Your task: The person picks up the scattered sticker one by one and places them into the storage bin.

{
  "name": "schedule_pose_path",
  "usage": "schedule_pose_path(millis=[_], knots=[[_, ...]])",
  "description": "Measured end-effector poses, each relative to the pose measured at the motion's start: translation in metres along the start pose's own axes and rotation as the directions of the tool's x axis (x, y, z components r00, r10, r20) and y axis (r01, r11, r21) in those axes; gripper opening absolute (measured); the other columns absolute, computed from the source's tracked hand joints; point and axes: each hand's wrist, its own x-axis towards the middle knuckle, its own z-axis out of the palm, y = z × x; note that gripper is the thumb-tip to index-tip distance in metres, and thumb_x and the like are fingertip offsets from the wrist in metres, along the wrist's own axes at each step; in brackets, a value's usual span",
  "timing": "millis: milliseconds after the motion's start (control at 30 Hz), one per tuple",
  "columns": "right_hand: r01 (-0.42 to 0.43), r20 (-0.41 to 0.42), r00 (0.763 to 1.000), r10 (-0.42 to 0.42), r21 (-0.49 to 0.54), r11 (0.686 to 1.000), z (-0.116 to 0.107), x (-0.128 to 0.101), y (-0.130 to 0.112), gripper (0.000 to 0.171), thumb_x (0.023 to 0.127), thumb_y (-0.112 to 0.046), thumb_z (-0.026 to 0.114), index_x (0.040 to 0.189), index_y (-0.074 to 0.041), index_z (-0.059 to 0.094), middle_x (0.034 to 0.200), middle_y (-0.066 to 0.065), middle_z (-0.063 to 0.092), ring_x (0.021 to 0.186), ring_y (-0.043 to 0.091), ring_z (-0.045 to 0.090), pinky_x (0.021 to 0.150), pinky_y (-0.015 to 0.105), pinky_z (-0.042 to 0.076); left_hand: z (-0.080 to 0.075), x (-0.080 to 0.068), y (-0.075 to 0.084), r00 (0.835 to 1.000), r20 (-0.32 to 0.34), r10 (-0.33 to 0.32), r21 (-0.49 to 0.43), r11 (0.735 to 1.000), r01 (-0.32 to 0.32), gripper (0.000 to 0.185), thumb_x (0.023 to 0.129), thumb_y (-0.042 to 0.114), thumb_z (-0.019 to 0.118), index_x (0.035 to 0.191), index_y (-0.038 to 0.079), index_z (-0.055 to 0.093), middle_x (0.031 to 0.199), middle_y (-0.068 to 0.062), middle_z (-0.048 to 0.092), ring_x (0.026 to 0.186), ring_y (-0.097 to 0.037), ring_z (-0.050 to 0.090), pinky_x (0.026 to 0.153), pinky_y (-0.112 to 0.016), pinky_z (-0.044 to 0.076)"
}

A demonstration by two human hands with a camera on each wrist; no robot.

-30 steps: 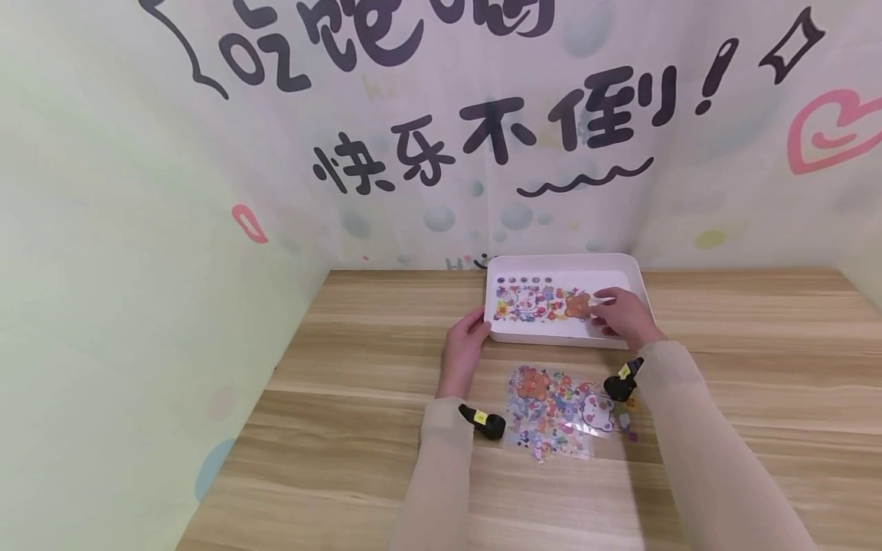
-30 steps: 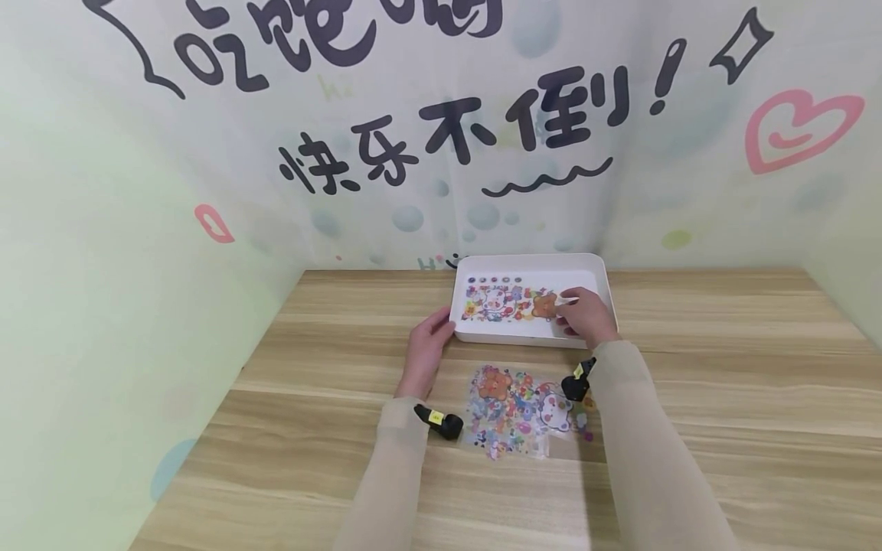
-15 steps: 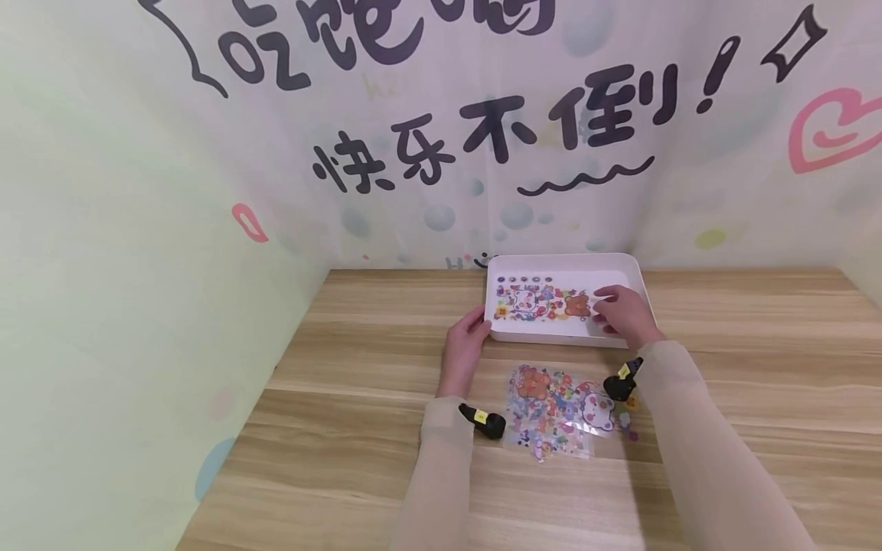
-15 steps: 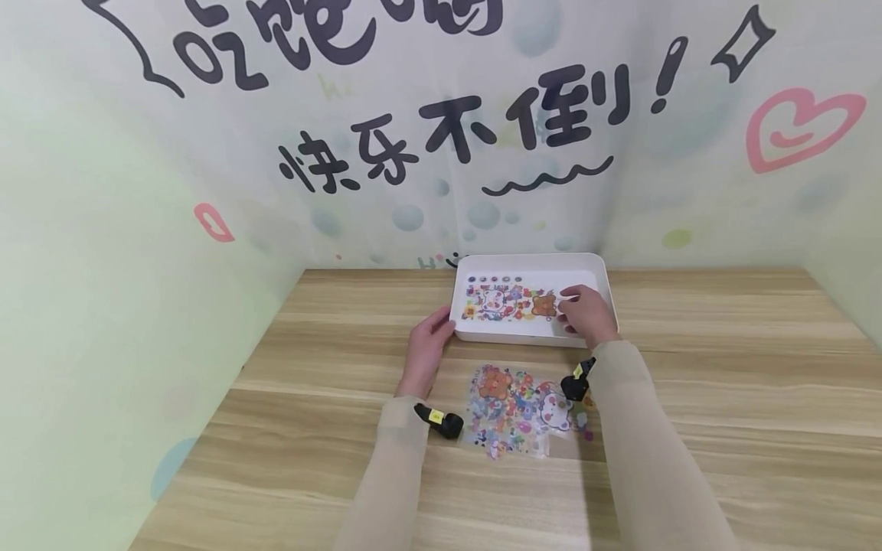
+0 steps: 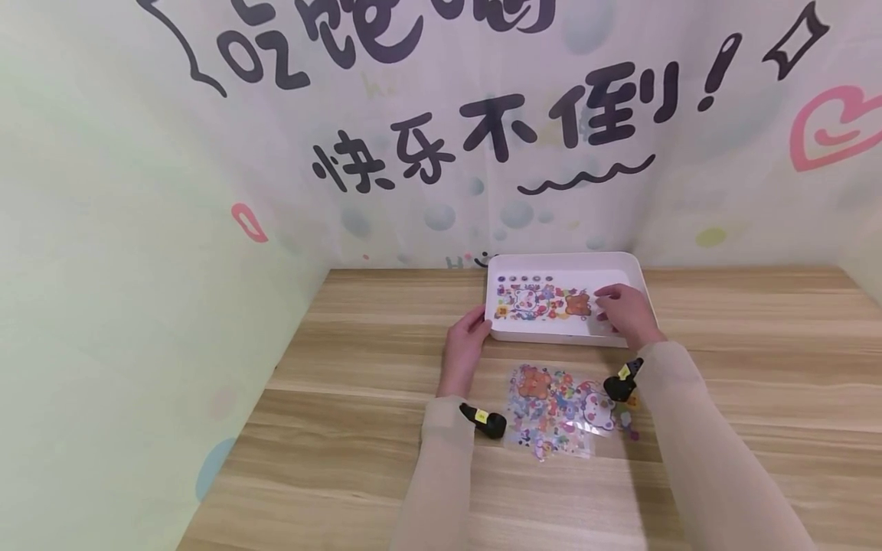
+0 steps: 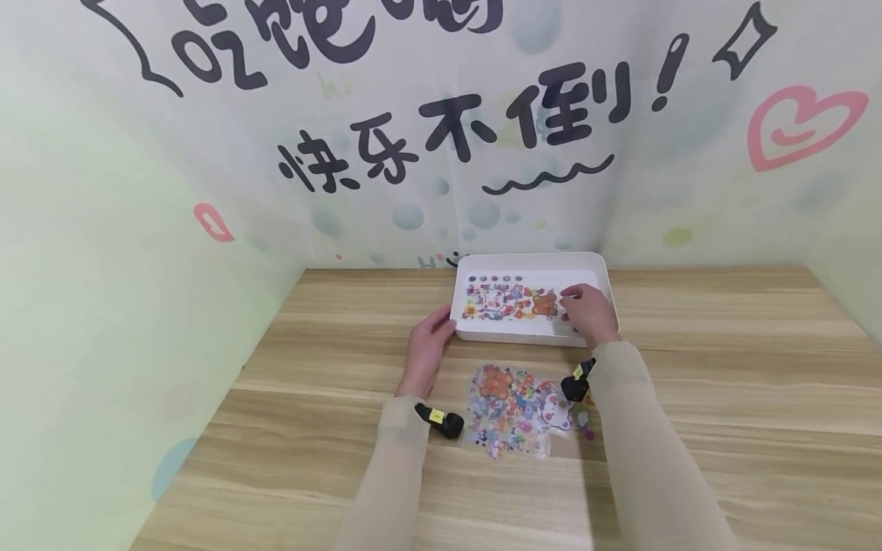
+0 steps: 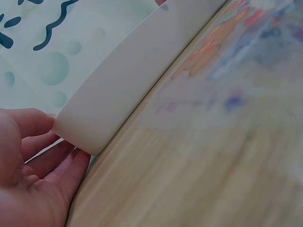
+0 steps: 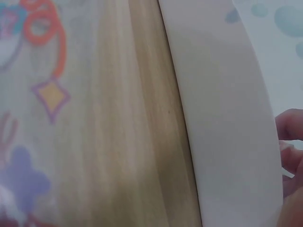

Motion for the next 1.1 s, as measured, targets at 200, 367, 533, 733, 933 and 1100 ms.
schedule_pose_path(millis=[200,367,533,733,933,1100], knots=[[0.044,-0.055,0.998,-0.044,0.005,0.999,0.0,-0.002,0.001,0.041,0.095,-0.032,0.039,0.126,-0.005,0.045,0.11,0.016,0.051,0.087,0.025,0.053,0.063,0.029,0.046,0.001,0.0,0.002,1.0,0.012,-0.012,-0.027,1.0,0.012,0.037,0.088,0.021,0.056,0.124,0.022,0.053,0.124,0.008,0.053,0.108,-0.004,0.05,0.088,-0.02,0.044],[0.106,-0.08,0.991,-0.103,0.036,0.994,-0.003,-0.007,0.001,0.047,0.092,-0.042,0.041,0.125,-0.009,0.045,0.103,0.015,0.053,0.085,0.027,0.053,0.063,0.03,0.047,0.002,-0.001,0.002,1.0,0.015,-0.014,-0.026,1.0,0.015,0.038,0.088,0.021,0.055,0.126,0.019,0.052,0.123,0.007,0.053,0.107,-0.004,0.051,0.087,-0.02,0.044],[0.155,-0.105,0.984,-0.147,0.072,0.985,-0.006,-0.014,-0.002,0.05,0.091,-0.046,0.041,0.125,-0.01,0.044,0.102,0.015,0.052,0.085,0.028,0.052,0.065,0.033,0.048,0.003,-0.002,0.002,1.0,0.014,-0.006,-0.035,0.999,0.007,0.036,0.088,0.021,0.056,0.124,0.021,0.054,0.123,0.006,0.053,0.107,-0.005,0.051,0.087,-0.02,0.045],[0.193,-0.107,0.977,-0.185,0.069,0.979,-0.012,-0.022,-0.006,0.051,0.089,-0.05,0.041,0.122,-0.013,0.046,0.101,0.017,0.052,0.085,0.029,0.051,0.065,0.036,0.048,0.006,-0.002,0.002,1.0,0.019,-0.016,-0.032,0.999,0.016,0.035,0.088,0.021,0.055,0.123,0.023,0.054,0.123,0.007,0.053,0.107,-0.004,0.051,0.087,-0.02,0.044],[0.258,-0.093,0.962,-0.255,0.024,0.966,-0.02,-0.031,-0.009,0.045,0.089,-0.048,0.043,0.118,-0.015,0.049,0.096,0.016,0.054,0.081,0.032,0.051,0.057,0.03,0.047,0.003,-0.001,0.003,1.0,0.014,-0.013,-0.007,1.0,0.013,0.035,0.089,0.022,0.054,0.124,0.022,0.054,0.123,0.007,0.053,0.107,-0.004,0.051,0.088,-0.021,0.044],[0.28,-0.07,0.958,-0.279,0.006,0.96,-0.023,-0.04,-0.008,0.044,0.089,-0.047,0.045,0.119,-0.015,0.049,0.096,0.016,0.055,0.079,0.031,0.052,0.058,0.033,0.049,-0.001,-0.001,0.001,1.0,0.018,-0.013,0.006,1.0,0.013,0.035,0.089,0.025,0.054,0.124,0.024,0.053,0.123,0.009,0.052,0.108,-0.003,0.05,0.089,-0.022,0.044]])
